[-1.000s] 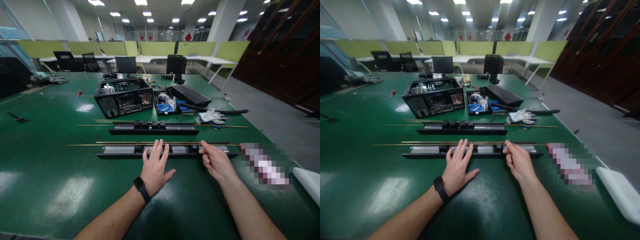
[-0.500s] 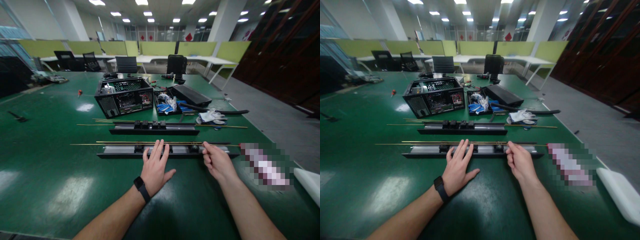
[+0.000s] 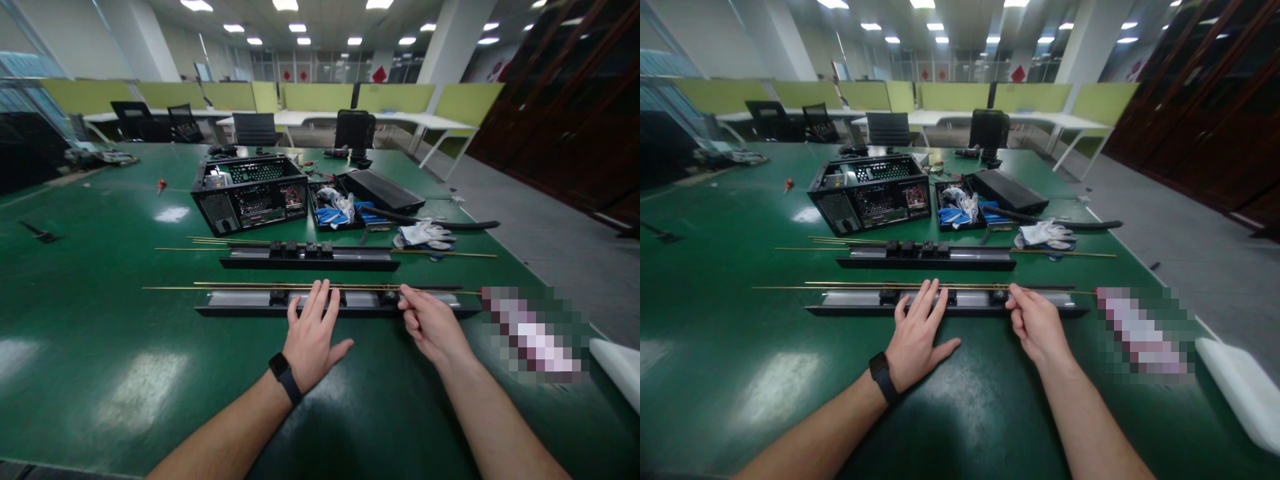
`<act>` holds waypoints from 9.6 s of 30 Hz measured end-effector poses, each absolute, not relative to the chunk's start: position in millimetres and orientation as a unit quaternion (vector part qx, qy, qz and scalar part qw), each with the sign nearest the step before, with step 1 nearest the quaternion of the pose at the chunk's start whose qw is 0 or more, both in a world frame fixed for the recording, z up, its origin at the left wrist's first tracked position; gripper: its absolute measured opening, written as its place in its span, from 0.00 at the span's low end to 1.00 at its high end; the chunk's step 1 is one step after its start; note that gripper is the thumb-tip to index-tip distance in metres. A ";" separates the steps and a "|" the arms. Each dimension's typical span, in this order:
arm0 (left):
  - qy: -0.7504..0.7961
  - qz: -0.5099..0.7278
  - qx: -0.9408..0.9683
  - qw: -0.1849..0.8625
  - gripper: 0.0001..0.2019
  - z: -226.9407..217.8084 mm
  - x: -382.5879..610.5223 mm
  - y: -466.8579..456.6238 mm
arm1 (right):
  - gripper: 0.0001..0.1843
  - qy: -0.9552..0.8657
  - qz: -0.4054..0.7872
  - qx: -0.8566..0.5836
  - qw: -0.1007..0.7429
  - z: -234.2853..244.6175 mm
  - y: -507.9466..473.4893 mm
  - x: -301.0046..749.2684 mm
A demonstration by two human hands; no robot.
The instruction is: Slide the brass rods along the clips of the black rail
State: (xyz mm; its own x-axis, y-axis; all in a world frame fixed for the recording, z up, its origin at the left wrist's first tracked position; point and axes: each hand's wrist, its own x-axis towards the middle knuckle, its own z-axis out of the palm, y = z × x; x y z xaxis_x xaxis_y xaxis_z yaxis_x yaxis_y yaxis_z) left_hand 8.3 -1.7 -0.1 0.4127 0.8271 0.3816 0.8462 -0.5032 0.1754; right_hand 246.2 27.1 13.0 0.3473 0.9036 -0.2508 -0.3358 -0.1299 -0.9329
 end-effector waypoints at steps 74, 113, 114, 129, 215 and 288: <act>-0.501 -0.209 -0.840 0.025 0.42 -0.3 8.1 -1.6 | 0.21 -0.264 0.509 -0.553 0.605 12.0 27.1 247.6; -0.500 -0.210 -0.840 0.020 0.42 0.2 7.8 -1.0 | 0.21 -0.257 0.506 -0.553 0.610 12.3 27.3 250.4; -0.500 -0.210 -0.840 0.020 0.42 0.3 8.0 -1.1 | 0.21 -0.265 0.502 -0.557 0.607 11.7 27.3 250.5; -0.503 -0.206 -0.839 0.023 0.41 1.0 7.1 -1.7 | 0.18 -0.223 0.504 -0.546 0.631 13.5 28.3 254.1; -0.503 -0.208 -0.839 0.022 0.43 -0.7 6.6 -1.7 | 0.20 -0.268 0.524 -0.545 0.596 8.0 29.4 252.3; -0.507 -0.210 -0.836 0.022 0.43 1.3 6.5 -2.4 | 0.16 -0.245 0.520 -0.546 0.610 9.6 29.8 254.4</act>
State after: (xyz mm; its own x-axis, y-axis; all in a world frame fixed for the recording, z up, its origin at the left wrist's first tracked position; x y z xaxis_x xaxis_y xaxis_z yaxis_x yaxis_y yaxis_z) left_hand 6.5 -2.4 1.3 0.3978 0.8379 0.3737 0.8568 -0.4850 0.1753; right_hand 254.4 29.8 9.6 0.3394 0.9016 -0.2681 -0.3662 -0.1358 -0.9206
